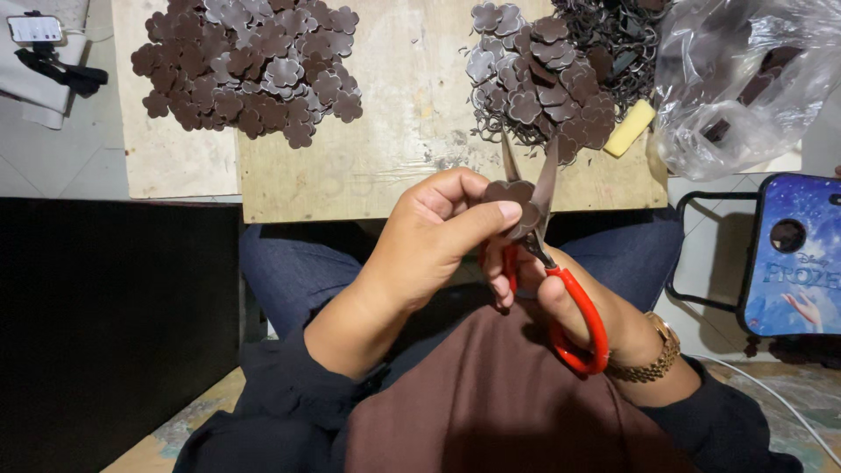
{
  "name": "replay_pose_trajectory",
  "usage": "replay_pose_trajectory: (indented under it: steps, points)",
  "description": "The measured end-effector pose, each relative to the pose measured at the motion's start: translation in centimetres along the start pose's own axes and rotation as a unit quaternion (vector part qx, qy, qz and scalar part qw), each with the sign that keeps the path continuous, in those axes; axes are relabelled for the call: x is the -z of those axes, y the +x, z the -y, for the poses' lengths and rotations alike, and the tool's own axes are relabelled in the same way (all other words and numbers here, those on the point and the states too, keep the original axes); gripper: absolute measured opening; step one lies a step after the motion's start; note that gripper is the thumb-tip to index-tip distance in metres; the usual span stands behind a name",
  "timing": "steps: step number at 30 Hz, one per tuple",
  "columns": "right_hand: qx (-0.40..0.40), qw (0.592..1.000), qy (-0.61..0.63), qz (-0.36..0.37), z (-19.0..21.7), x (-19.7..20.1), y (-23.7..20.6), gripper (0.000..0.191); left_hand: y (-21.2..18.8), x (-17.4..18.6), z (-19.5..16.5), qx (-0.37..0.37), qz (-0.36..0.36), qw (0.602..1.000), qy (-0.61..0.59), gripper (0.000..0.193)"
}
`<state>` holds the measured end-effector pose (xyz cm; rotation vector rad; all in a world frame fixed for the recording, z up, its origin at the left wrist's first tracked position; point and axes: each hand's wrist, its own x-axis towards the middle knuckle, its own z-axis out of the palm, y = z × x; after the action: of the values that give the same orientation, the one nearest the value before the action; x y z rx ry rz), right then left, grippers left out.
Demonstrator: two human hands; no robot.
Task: The person sits on the floor and uses red-handled scissors to trim the edges of small, dark, flower-shaped craft pieces. They pick up each piece, trim it, and place it into a pile on a wooden board.
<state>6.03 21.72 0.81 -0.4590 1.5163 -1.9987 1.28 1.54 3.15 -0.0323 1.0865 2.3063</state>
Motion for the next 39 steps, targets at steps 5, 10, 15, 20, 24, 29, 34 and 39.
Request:
replay_pose_trajectory:
  steps: [5,10,15,20,24,29,34,39]
  points:
    - [-0.006,1.0,0.006,-0.003,0.2,-0.1,0.1,0.078,-0.1,-0.1,0.0,-0.006,0.003,1.0,-0.003,0.011]
    - [-0.032,0.997,0.055,-0.051,-0.9,-0.6,0.1,0.072,-0.1,0.1,0.4,-0.02,-0.005,1.0,0.012,0.01]
    - [0.006,0.993,0.082,-0.089,-2.2,-1.2,0.3,0.061,0.2,0.0,1.3,-0.028,-0.034,0.999,0.014,0.011]
    - [0.016,0.991,0.078,-0.107,-2.7,-1.4,0.2,0.053,0.7,-0.1,2.1,-0.076,-0.041,0.996,0.036,0.009]
    - [-0.001,0.988,0.109,-0.106,-2.4,-1.3,0.0,0.052,0.6,0.2,2.1,-0.08,-0.052,0.994,0.058,0.009]
    - [-0.023,0.984,0.152,-0.092,-2.1,-1.1,-0.1,0.053,0.6,0.7,1.8,-0.097,-0.055,0.991,0.076,0.006]
    - [-0.027,0.987,0.138,-0.081,-1.9,-0.9,-0.1,0.053,0.6,0.9,1.8,-0.107,-0.059,0.989,0.084,0.005]
    - [-0.044,0.99,0.107,-0.086,-1.8,-0.7,-0.2,0.055,0.6,1.2,1.6,-0.119,-0.067,0.987,0.088,0.005]
